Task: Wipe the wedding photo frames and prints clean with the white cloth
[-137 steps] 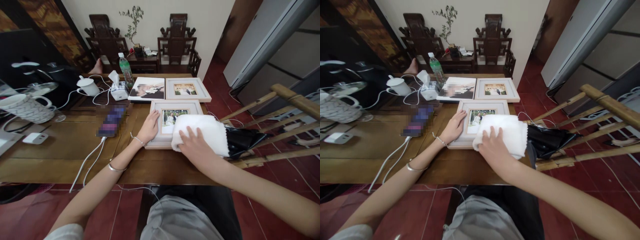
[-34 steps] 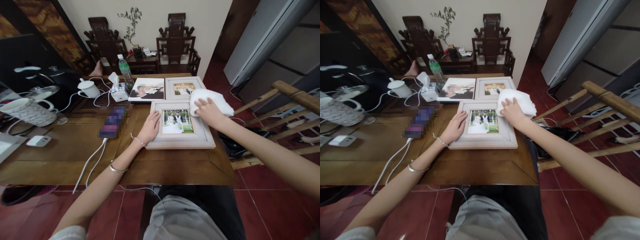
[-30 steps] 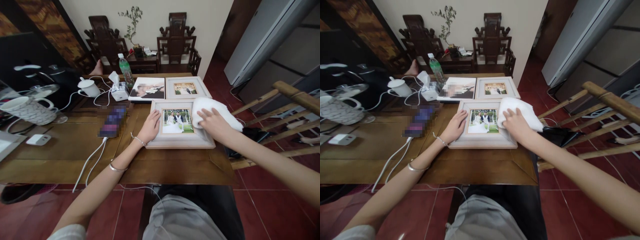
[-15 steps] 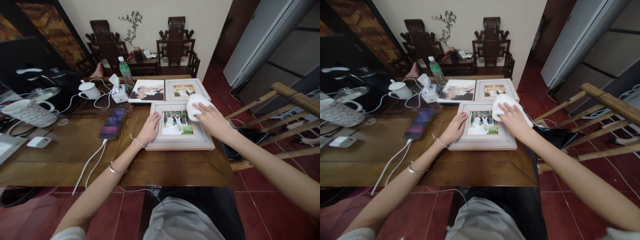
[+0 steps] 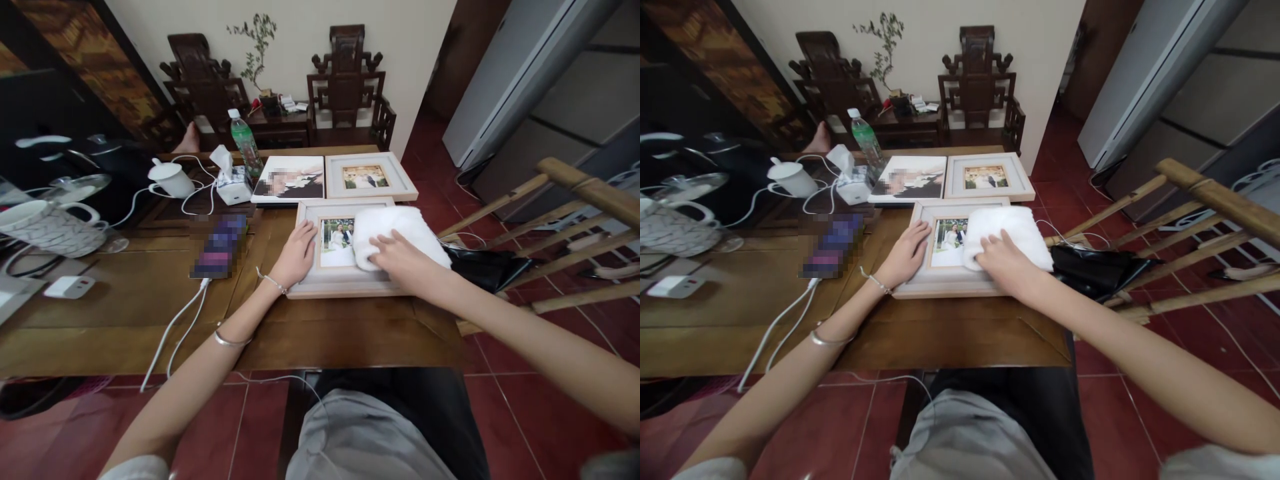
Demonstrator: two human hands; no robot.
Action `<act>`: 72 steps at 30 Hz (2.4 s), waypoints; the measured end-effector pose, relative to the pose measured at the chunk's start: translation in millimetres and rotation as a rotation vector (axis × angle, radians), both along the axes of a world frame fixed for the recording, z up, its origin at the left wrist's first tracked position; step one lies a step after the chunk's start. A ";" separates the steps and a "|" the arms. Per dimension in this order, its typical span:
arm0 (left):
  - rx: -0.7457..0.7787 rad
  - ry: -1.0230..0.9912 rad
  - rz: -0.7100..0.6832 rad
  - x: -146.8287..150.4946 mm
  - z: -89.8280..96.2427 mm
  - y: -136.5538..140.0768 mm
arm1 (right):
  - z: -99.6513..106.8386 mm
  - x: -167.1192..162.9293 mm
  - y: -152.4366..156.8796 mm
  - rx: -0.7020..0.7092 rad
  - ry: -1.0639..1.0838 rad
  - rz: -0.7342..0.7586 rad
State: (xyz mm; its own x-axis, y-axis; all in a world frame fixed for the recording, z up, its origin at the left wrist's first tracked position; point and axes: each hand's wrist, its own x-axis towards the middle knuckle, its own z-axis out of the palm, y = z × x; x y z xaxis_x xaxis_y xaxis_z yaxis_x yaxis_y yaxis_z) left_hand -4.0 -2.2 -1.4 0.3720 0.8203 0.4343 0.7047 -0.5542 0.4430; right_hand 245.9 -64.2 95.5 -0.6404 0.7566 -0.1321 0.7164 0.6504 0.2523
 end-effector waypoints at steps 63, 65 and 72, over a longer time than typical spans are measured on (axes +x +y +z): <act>0.007 0.026 -0.010 1.4 0.7 0.0 | 7.4 -33.8 -8.1 -0.181 0.048 0.049; 0.008 0.024 -0.010 1.6 1.4 -0.4 | 23.8 -30.3 -32.0 -0.308 0.107 0.094; -0.017 0.014 -0.008 1.3 2.1 -0.9 | 18.1 -44.6 -51.0 -0.279 0.180 0.147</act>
